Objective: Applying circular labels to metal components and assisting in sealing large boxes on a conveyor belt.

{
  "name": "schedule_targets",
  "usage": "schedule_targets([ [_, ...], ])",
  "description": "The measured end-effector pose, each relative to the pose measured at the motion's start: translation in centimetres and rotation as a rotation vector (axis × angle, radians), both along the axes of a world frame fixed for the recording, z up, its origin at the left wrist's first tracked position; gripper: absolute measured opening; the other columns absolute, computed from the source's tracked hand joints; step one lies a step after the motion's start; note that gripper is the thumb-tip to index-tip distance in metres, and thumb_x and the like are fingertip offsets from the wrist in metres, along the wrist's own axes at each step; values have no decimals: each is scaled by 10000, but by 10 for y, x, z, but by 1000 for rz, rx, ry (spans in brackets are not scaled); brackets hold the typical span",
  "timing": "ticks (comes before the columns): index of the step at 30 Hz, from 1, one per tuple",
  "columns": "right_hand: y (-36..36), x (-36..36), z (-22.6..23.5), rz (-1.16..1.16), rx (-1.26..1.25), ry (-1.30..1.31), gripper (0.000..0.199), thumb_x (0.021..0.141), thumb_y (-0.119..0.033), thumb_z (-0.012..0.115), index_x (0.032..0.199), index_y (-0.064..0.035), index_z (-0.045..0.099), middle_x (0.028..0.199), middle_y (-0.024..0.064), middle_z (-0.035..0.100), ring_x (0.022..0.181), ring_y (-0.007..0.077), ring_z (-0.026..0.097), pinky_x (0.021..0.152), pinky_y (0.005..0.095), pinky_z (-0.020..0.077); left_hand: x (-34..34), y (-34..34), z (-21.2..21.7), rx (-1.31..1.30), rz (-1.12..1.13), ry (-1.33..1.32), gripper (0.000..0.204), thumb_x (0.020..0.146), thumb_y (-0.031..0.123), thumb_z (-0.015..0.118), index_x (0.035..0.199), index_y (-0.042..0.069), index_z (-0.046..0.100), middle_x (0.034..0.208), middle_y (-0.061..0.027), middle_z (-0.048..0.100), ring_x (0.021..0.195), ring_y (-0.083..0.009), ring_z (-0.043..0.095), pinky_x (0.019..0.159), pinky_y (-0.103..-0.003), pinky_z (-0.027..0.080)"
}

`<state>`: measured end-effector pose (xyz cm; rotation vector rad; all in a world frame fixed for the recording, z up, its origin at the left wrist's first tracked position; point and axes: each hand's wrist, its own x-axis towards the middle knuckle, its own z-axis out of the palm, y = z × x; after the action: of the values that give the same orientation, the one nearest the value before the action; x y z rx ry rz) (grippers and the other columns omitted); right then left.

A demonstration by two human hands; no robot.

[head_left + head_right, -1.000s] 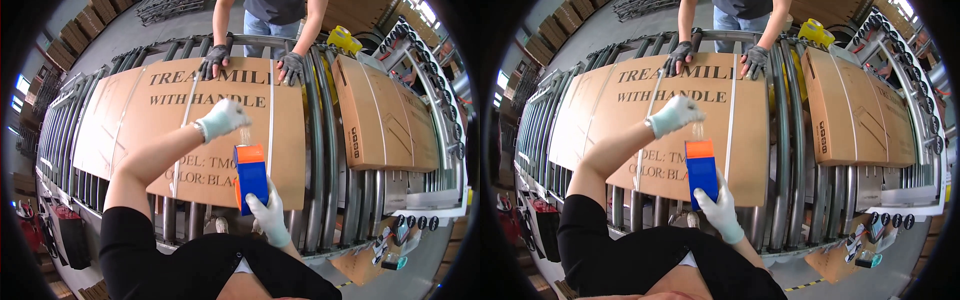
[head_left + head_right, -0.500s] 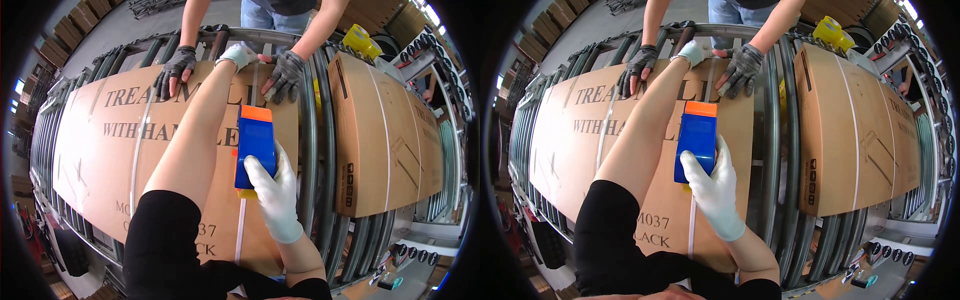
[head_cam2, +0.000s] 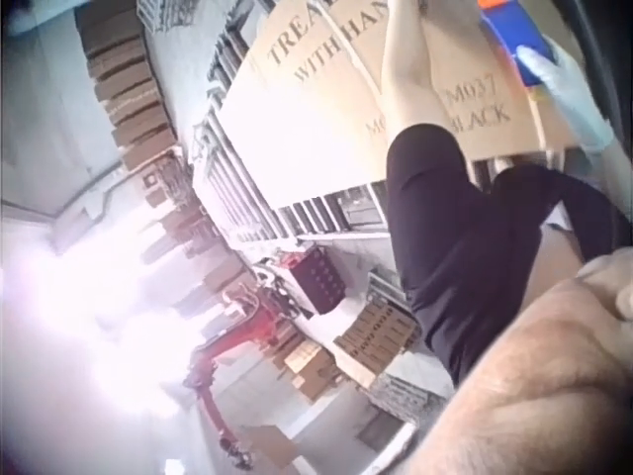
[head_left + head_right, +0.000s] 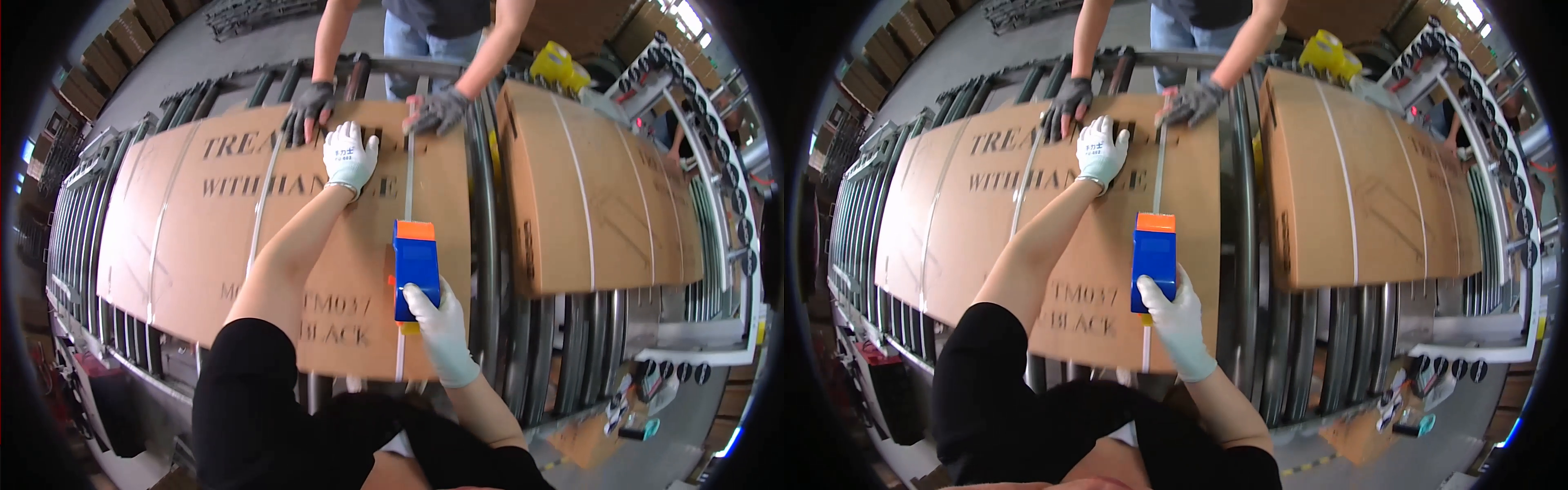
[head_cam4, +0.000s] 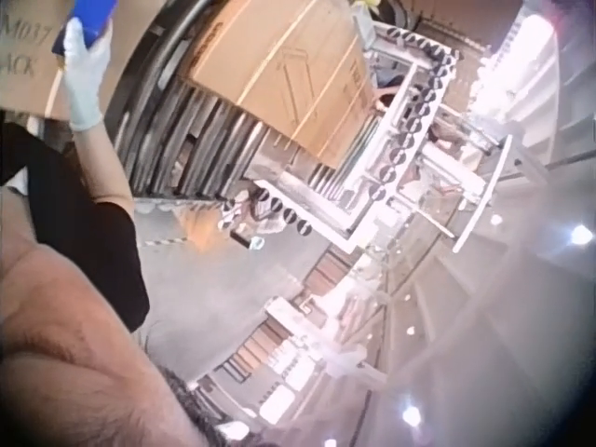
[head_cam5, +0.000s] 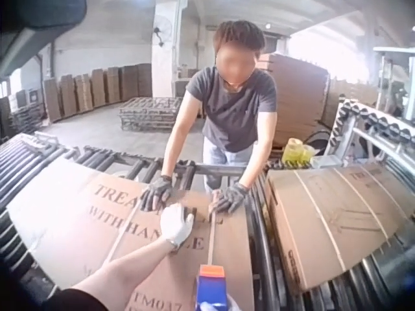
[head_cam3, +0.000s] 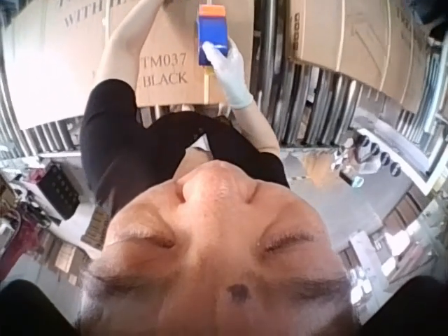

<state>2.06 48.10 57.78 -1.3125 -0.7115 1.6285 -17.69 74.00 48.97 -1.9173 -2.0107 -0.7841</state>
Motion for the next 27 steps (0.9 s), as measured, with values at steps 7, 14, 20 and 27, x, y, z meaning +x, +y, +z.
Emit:
schedule_targets([
  [7,-177,3,-4,174,-93,-123,560,806,-274,674,1242,19,481,1064,105,622,939,169,606,851,312,478,19,-211,22,-92,-304,-15,548,826,342,609,1244,6,494,1300,-169,503,1236,-351,435,1055,-447,309],
  [14,-247,8,-81,401,57,-362,610,764,-285,691,1282,-99,428,884,134,669,806,296,672,729,391,517,27,-267,25,-127,-369,55,582,845,413,561,1247,-5,503,1312,-205,493,1263,-360,417,1079,-455,283],
  [20,-154,-10,-293,902,243,-947,537,764,-428,686,1175,-108,554,1174,116,592,1131,286,537,943,432,433,22,-267,28,-76,-391,129,564,839,423,571,1218,7,532,1295,-183,514,1227,-362,442,1033,-450,334],
  [27,-28,-78,-407,234,1162,-912,406,805,-299,702,1131,-80,602,1082,116,645,971,294,617,824,409,507,34,-263,41,-177,-455,106,546,803,323,638,1211,-24,532,1267,-220,518,1169,-418,477,1031,-472,342],
])
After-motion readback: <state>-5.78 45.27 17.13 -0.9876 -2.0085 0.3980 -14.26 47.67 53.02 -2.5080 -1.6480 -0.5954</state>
